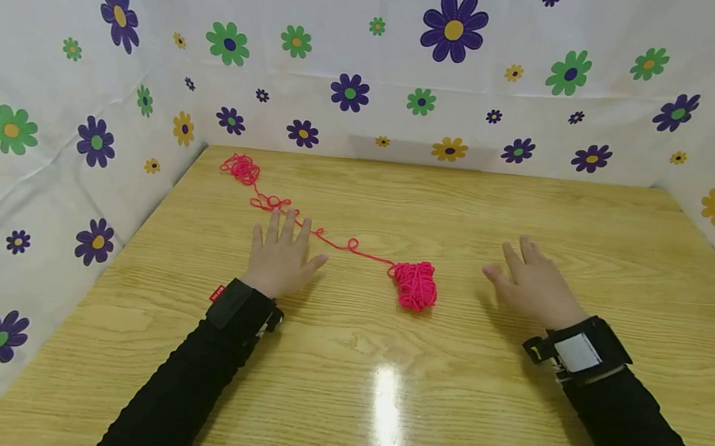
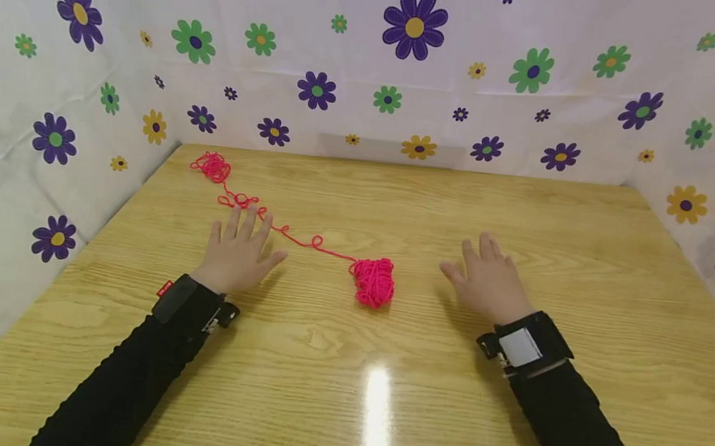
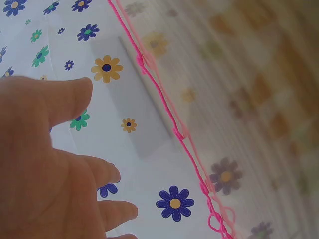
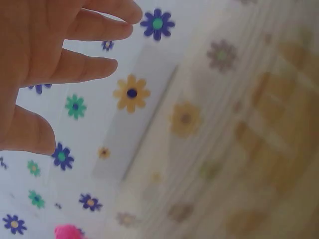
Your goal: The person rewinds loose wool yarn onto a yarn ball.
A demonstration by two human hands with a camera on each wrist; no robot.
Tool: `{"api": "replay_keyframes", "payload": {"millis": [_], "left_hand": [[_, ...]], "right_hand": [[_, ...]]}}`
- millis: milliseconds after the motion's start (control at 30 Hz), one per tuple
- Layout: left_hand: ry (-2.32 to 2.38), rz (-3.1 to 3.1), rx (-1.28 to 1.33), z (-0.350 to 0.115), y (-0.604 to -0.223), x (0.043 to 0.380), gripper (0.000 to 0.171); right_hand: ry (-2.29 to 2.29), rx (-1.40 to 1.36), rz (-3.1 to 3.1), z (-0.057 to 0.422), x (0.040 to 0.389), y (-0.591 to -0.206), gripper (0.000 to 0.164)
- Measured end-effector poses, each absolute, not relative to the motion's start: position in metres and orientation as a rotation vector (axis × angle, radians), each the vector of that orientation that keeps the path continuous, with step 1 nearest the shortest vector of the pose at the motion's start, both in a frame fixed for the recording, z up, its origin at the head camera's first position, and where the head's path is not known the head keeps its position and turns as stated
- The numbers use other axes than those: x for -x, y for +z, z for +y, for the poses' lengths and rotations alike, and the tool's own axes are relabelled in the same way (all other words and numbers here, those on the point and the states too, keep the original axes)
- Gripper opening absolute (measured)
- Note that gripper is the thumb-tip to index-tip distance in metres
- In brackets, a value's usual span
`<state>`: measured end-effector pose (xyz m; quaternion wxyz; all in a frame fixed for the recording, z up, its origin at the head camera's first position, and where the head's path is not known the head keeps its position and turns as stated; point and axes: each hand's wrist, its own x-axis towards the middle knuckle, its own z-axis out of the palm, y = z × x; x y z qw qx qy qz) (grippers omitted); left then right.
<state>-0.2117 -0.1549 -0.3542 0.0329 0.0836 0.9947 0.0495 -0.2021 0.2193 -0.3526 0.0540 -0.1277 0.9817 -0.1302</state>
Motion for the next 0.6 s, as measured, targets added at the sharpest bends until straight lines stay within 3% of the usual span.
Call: {"api": "replay_keyframes", "payload": {"millis": [600], "left_hand": [[0.144, 3.064, -0.256, -0.158, -0.358, 0.213, 0.072]], "right_hand": [[-0.559, 0.638, 2.842, 0.151, 0.187, -0.359, 0.076]]}}
